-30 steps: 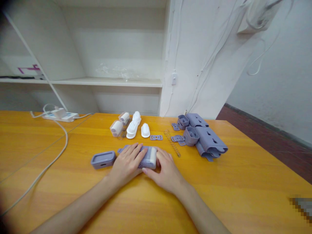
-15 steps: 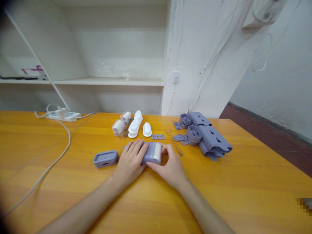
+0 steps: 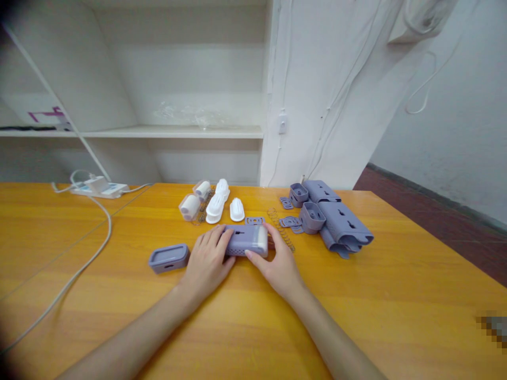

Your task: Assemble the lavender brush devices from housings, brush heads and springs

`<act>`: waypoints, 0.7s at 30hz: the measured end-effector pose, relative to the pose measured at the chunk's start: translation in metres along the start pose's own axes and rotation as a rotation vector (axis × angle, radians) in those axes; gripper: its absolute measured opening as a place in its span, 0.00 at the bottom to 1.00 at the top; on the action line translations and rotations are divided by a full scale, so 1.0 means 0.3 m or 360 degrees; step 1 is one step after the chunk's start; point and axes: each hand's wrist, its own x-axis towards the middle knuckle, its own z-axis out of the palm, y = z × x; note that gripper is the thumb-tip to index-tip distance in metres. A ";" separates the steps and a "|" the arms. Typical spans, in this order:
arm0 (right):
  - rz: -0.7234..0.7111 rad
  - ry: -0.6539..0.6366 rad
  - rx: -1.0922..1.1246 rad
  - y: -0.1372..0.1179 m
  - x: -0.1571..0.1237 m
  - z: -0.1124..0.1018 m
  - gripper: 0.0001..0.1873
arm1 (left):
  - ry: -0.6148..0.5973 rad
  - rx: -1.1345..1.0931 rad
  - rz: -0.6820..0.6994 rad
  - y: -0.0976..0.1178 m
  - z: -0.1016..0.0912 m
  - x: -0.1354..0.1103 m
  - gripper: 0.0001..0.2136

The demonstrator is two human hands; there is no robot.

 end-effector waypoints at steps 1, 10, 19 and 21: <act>-0.0019 0.0002 -0.0071 -0.004 -0.001 0.000 0.35 | 0.0003 0.0005 -0.0001 0.000 0.000 0.000 0.23; -0.0067 0.0004 -0.0340 -0.004 -0.004 0.004 0.34 | 0.0004 0.0070 0.0011 -0.001 0.003 0.002 0.24; -0.0079 -0.0015 -0.0366 -0.006 -0.003 0.007 0.34 | -0.0006 0.0078 -0.0025 0.004 0.002 0.007 0.24; -0.0094 -0.0010 -0.0373 -0.006 -0.004 0.007 0.33 | 0.0010 0.0078 -0.0021 0.003 0.004 0.006 0.25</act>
